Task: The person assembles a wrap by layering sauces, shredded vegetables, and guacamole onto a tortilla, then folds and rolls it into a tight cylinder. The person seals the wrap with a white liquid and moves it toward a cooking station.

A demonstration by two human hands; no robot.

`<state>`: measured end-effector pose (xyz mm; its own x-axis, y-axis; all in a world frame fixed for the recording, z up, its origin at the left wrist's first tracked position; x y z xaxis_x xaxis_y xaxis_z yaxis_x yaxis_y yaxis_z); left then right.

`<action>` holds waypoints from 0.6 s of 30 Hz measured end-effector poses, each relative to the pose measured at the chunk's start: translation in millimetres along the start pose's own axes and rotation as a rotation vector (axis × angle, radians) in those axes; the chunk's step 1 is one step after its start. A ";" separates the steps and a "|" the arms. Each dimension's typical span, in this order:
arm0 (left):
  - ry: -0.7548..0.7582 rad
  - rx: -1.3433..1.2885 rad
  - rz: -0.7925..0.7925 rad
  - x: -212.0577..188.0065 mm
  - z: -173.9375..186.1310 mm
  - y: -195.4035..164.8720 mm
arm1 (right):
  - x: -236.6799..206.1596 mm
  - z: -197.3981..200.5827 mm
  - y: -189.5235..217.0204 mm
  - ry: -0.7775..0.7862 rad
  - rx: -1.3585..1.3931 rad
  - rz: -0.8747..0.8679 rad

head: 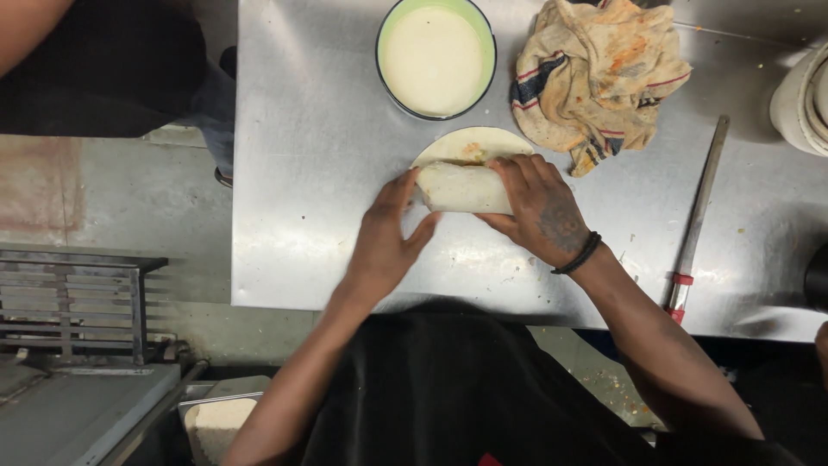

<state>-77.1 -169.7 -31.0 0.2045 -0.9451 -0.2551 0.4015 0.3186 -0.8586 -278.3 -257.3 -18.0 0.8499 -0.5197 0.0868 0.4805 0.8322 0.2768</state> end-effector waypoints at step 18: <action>-0.067 0.043 0.036 16.6 -21.0 -5.4 | -1.4 -0.5 -0.5 -0.028 0.020 0.002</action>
<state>-94.6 -188.6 -39.9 0.2784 -0.9264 -0.2536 0.4305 0.3564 -0.8293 -279.6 -256.9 -18.7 0.8445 -0.5233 0.1142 0.4740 0.8295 0.2953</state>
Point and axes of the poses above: each hand's wrist, its own x-axis towards the middle knuckle, its own z-axis out of the back of the hand, y = z × x, the point moved 4 cm from there along x, towards the middle knuckle, and after that the axes turned 9 degrees about z, right-handed, at the moved point
